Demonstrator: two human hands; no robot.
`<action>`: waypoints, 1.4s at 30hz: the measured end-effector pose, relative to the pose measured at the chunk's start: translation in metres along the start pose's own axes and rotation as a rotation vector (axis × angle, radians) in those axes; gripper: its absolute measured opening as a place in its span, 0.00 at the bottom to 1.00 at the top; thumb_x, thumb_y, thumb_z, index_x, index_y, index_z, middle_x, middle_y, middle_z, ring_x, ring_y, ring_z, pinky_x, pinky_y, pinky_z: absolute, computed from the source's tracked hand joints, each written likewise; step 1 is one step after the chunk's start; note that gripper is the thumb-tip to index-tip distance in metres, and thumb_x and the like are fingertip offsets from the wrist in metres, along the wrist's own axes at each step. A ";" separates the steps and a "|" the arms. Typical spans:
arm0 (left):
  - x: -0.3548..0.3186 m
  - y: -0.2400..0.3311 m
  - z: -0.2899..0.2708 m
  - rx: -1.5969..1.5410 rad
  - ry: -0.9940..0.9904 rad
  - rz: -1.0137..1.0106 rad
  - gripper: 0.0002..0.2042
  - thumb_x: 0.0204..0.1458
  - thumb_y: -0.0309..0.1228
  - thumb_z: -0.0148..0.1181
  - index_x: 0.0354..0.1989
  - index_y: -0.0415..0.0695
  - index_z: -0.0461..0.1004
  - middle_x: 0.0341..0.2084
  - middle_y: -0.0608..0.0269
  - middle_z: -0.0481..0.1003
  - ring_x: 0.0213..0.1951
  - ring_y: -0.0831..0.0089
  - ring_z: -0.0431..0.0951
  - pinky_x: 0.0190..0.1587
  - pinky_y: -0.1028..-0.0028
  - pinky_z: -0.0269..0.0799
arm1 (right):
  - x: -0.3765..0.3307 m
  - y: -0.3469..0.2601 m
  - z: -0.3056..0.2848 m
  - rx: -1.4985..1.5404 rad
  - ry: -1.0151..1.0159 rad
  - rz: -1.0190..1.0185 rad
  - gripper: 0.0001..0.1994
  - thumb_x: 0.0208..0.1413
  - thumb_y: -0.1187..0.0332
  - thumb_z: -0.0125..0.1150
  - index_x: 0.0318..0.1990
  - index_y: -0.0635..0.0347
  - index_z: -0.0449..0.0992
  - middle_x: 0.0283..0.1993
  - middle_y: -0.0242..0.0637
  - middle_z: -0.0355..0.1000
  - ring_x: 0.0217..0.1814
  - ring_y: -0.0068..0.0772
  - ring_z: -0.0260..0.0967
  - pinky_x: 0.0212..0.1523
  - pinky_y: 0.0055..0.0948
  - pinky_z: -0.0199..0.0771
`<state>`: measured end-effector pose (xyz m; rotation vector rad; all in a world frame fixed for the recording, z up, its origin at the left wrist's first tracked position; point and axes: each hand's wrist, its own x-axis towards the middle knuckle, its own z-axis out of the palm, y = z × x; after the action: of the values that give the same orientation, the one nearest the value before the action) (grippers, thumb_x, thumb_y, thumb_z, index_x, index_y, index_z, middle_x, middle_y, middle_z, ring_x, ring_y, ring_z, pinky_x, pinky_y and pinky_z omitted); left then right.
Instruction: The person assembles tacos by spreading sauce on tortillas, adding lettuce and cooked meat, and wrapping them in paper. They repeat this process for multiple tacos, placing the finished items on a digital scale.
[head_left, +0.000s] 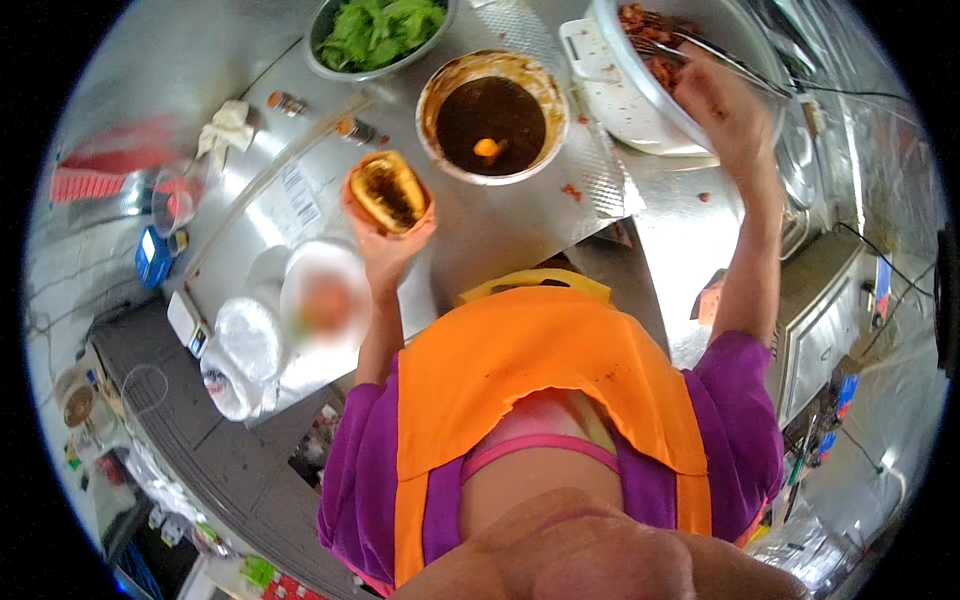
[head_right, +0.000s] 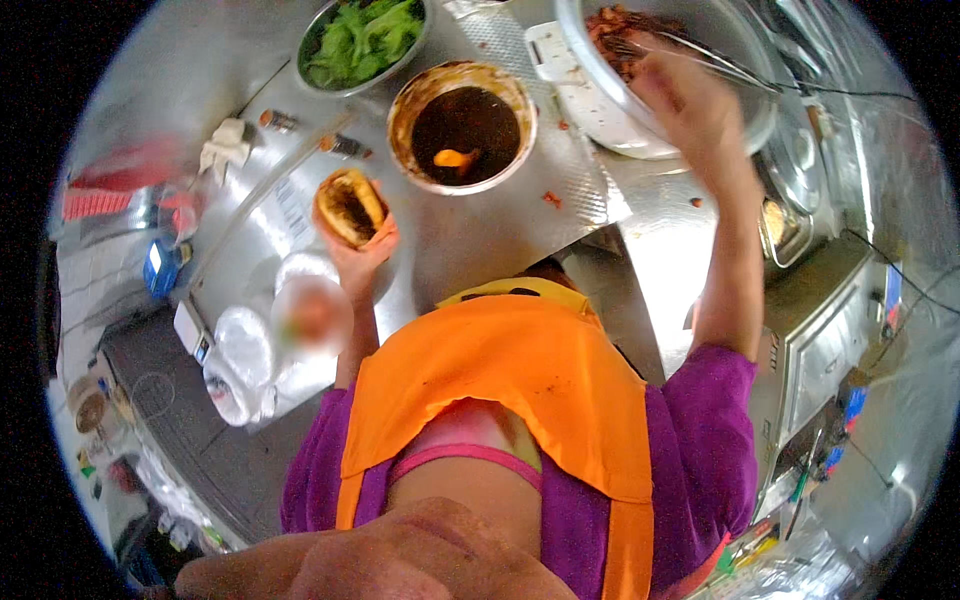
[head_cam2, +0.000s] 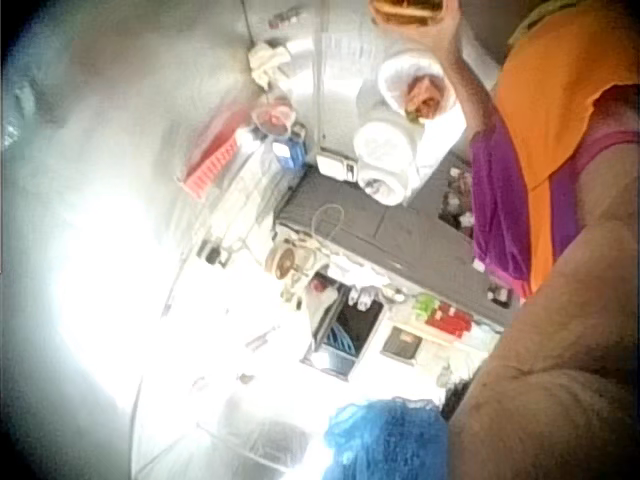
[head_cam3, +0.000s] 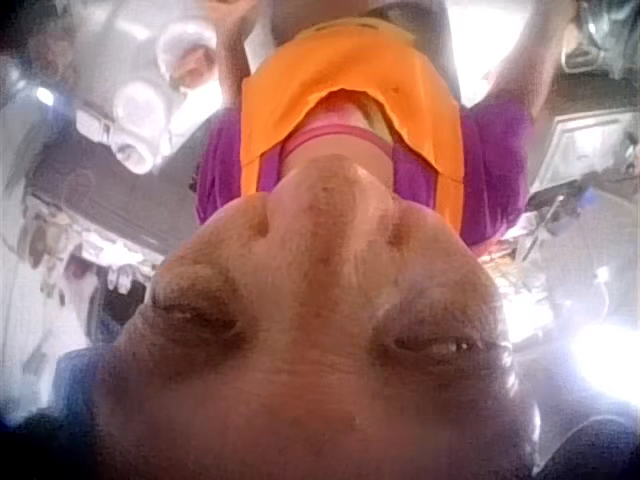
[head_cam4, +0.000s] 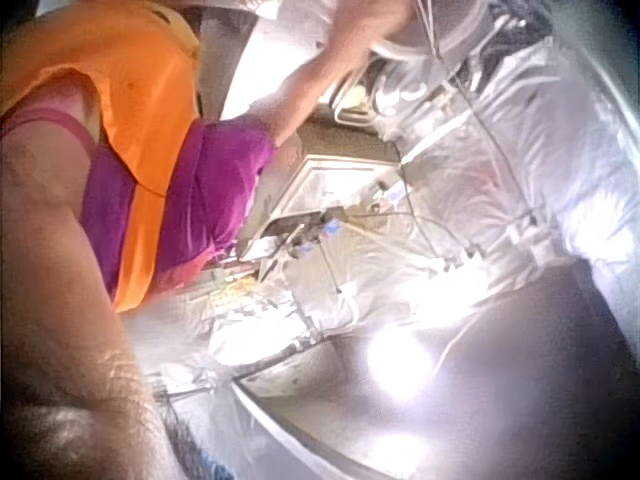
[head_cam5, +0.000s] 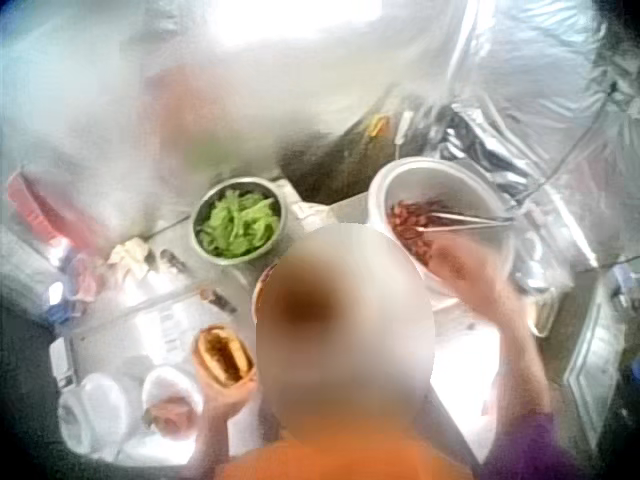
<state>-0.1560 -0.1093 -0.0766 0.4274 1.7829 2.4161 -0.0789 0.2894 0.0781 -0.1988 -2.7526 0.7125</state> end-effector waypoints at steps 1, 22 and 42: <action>0.001 -0.007 -0.004 -0.040 0.024 -0.027 0.56 0.30 0.24 0.80 0.68 0.48 0.45 0.61 0.53 0.60 0.57 0.63 0.69 0.54 0.61 0.76 | 0.019 0.021 -0.021 -0.239 0.161 -0.181 0.22 0.60 0.68 0.60 0.63 0.55 0.69 0.50 0.40 0.75 0.40 0.33 0.76 0.43 0.28 0.76; 0.023 0.000 0.006 -0.012 0.142 -0.017 0.61 0.30 0.29 0.80 0.72 0.45 0.40 0.63 0.57 0.58 0.63 0.63 0.64 0.64 0.61 0.65 | 0.137 0.026 -0.114 -0.208 -0.326 0.000 0.26 0.60 0.60 0.57 0.62 0.66 0.68 0.45 0.48 0.76 0.45 0.34 0.75 0.45 0.34 0.72; 0.025 -0.037 -0.022 -0.006 0.173 -0.021 0.62 0.29 0.33 0.82 0.72 0.43 0.41 0.63 0.58 0.58 0.64 0.64 0.61 0.65 0.64 0.59 | 0.314 -0.071 0.167 -0.288 -0.636 -0.091 0.17 0.57 0.55 0.56 0.45 0.59 0.78 0.25 0.43 0.76 0.25 0.39 0.76 0.34 0.38 0.77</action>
<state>-0.1893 -0.1116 -0.1131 0.2039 1.8348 2.5120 -0.4332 0.2164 0.0500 0.1213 -3.4385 0.3943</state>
